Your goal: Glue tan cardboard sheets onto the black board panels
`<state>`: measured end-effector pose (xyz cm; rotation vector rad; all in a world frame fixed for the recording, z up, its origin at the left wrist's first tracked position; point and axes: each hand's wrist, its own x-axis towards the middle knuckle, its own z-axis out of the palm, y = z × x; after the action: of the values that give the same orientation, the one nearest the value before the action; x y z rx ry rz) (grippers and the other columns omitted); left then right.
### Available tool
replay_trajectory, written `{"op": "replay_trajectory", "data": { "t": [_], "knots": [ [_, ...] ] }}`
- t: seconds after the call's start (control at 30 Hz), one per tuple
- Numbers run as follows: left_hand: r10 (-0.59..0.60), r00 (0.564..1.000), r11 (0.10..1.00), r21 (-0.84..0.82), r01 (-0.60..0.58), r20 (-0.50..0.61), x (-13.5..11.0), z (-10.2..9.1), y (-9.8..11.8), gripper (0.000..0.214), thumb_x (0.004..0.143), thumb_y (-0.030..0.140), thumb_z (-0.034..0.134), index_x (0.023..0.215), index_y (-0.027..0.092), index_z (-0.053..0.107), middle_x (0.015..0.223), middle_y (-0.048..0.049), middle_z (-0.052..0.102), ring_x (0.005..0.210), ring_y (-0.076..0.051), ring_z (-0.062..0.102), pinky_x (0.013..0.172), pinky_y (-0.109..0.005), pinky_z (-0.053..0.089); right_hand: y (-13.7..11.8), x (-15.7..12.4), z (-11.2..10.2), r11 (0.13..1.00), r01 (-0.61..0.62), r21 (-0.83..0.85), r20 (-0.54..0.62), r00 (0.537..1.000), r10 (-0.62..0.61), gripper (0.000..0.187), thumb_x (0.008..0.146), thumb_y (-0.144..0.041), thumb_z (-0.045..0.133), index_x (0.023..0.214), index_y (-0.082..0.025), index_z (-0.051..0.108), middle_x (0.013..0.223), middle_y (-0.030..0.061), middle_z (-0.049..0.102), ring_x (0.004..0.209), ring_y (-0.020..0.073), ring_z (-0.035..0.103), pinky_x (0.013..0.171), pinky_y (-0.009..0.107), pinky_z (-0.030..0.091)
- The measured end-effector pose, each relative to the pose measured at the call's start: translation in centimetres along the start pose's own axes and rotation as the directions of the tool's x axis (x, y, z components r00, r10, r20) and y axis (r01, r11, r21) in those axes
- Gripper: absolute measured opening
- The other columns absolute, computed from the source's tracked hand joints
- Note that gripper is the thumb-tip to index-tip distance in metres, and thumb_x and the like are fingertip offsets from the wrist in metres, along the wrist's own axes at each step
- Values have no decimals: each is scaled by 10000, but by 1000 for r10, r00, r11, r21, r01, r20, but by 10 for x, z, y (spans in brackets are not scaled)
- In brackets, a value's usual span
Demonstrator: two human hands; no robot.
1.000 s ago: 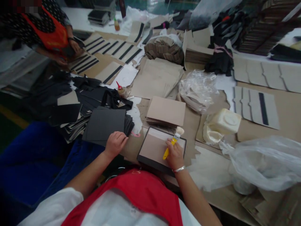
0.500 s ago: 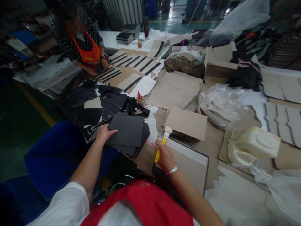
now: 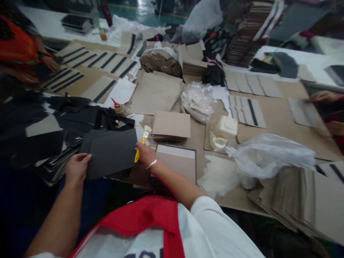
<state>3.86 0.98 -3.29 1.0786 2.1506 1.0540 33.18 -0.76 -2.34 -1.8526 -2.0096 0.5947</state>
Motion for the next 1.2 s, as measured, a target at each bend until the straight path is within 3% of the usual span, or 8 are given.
{"op": "replay_trajectory", "data": {
  "t": [0.2,0.37,0.5,0.67,0.77,0.87,1.0,1.2],
  "knots": [
    [75,975,988,-151,-43,211,-83,49,52,342,609,417,690,839,179,604,710,24,590,640,-120,553,653,-261,472,76,-108,-47,998,-29,-47,-305,952,13,227,911,-335,423,959,-185,587,808,56,655,715,137,610,684,231,463],
    [143,837,984,-164,-64,529,-157,115,65,279,678,404,627,834,176,588,811,-20,648,725,-147,603,709,-279,496,144,-193,-70,970,-179,-161,-426,900,95,215,902,-338,437,907,-187,590,755,44,656,651,141,621,629,240,489],
    [188,762,982,-121,-144,619,-179,151,55,221,723,368,589,828,174,582,838,-32,650,750,-153,615,739,-290,493,170,-213,-66,949,-224,-222,-446,889,105,214,906,-318,430,892,-174,587,733,42,658,642,140,630,617,231,483],
    [256,764,950,-8,-312,593,-177,150,56,216,772,358,567,888,177,570,822,-32,633,757,-166,612,730,-301,498,183,-211,-83,930,-248,-271,-416,901,119,294,906,-380,422,971,-154,599,710,48,665,596,150,620,550,236,444],
    [490,721,805,62,-589,491,-176,144,73,240,827,347,522,991,178,565,945,-76,624,913,-202,589,844,-353,475,190,-192,-118,949,-276,-153,-496,852,168,397,902,-424,418,1152,-145,551,760,56,670,597,148,613,547,240,439],
    [692,495,573,17,-819,525,-183,159,103,250,875,316,457,1051,183,575,1064,-102,612,1062,-216,539,954,-379,420,187,-141,-153,960,-233,158,-535,797,281,444,919,-464,337,1157,-165,561,766,50,651,578,128,591,557,242,456],
    [697,211,348,-66,-935,686,-193,214,146,411,879,340,452,1252,173,497,1363,-121,466,1288,-234,379,1074,-401,309,160,-33,-162,806,-144,574,-315,870,380,417,835,-535,457,947,-176,636,658,4,612,499,93,537,489,208,446],
    [471,254,357,81,-931,845,-180,275,165,611,854,518,425,1362,180,393,1456,-136,350,1362,-316,244,1079,-573,204,132,84,-123,678,-242,694,22,948,316,209,739,-355,586,798,-157,617,520,-52,547,401,56,458,407,166,365]
  ]
}}
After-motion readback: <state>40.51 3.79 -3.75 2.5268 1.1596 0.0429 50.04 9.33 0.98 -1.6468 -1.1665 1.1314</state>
